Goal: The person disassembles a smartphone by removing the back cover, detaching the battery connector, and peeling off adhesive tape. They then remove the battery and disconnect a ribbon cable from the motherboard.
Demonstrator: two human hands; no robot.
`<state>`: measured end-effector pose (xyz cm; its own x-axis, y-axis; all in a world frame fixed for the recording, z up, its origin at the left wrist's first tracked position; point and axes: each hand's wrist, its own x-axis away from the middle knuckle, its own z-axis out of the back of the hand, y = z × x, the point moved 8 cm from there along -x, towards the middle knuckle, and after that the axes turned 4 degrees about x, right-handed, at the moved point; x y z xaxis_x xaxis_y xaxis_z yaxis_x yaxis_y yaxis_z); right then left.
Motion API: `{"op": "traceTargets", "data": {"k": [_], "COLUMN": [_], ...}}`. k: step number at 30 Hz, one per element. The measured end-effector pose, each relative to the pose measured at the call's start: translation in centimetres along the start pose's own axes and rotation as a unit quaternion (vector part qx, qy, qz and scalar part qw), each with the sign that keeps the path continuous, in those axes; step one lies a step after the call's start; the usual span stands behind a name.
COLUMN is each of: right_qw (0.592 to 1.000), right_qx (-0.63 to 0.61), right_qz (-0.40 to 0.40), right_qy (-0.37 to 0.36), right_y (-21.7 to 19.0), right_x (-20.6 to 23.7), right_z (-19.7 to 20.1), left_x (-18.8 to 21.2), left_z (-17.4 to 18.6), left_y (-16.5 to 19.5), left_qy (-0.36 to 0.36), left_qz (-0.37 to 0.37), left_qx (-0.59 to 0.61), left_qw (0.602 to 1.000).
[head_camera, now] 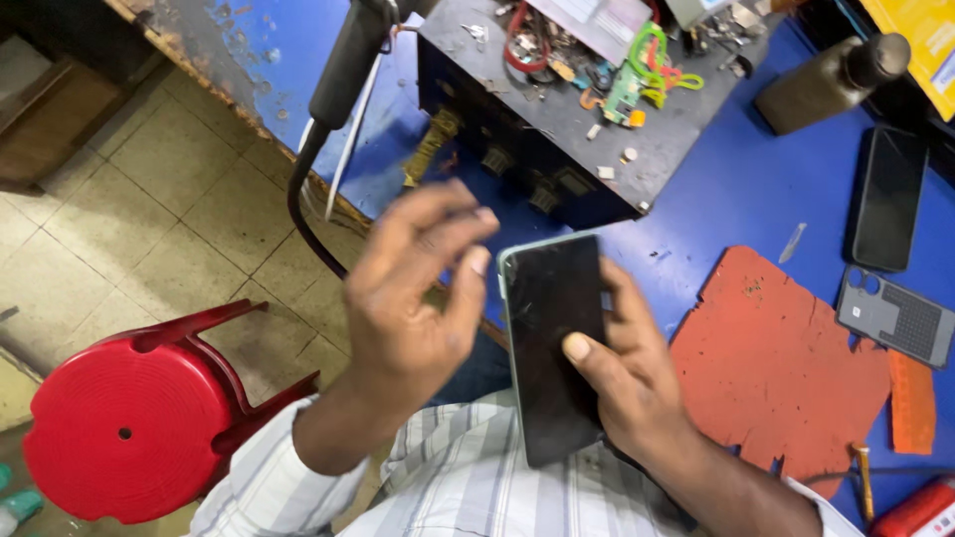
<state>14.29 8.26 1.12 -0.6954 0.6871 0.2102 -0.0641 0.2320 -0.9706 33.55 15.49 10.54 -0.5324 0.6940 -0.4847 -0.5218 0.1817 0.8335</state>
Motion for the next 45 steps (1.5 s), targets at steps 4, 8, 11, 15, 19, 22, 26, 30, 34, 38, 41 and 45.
{"op": "traceTargets", "data": {"k": [4,8,11,15,19,22,26,30,34,38,41,45], "right_qw": [0.973,0.927,0.887,0.852,0.851,0.894,0.922,0.932,0.921,0.894,0.886,0.891], "right_qx": [0.173,0.304,0.384,0.424,0.388,0.233,0.138,0.091,0.033,0.012,-0.004,-0.005], "right_qz": [0.151,0.196,0.177,0.117,0.074,0.089,0.117,0.123,0.101,0.143,0.150,0.155], "right_qy": [0.036,0.102,0.183,0.284,0.345,0.372,0.343,0.329,0.374,0.424,0.438,0.427], "right_y": [-3.4,-3.8,-3.2,-1.9,-1.2,-0.4,-0.3,-0.5,-0.2,-0.6,-0.3,-0.1], "right_x": [3.6,7.1,10.3,14.4,17.6,19.3,20.7,22.1,23.7,25.9,27.2,27.6], "right_z": [3.1,7.2,10.5,14.3,18.7,22.0,25.8,28.7,31.6,33.9,35.0,35.4], "left_x": [2.7,4.5,5.7,8.1,10.3,11.5,12.3,12.8,12.0,8.7,6.8,5.9], "left_z": [-5.2,-10.7,-15.6,-22.6,-28.6,-32.5,-36.0,-38.9,-41.3,-43.3,-44.1,-43.5], "left_y": [-0.7,0.3,1.3,2.6,3.9,5.1,7.1,8.4,8.9,8.6,8.3,8.5], "left_qy": [-0.108,-0.145,-0.166,-0.189,-0.212,-0.264,-0.355,-0.406,-0.418,-0.417,-0.448,-0.448], "left_qz": [0.165,0.189,0.193,0.236,0.284,0.323,0.322,0.298,0.237,0.126,0.044,-0.054], "left_qx": [0.230,0.279,0.248,0.238,0.238,0.329,0.385,0.344,0.271,0.133,0.036,-0.135], "left_qw": [0.953,0.930,0.935,0.923,0.904,0.847,0.789,0.793,0.834,0.890,0.892,0.882]}}
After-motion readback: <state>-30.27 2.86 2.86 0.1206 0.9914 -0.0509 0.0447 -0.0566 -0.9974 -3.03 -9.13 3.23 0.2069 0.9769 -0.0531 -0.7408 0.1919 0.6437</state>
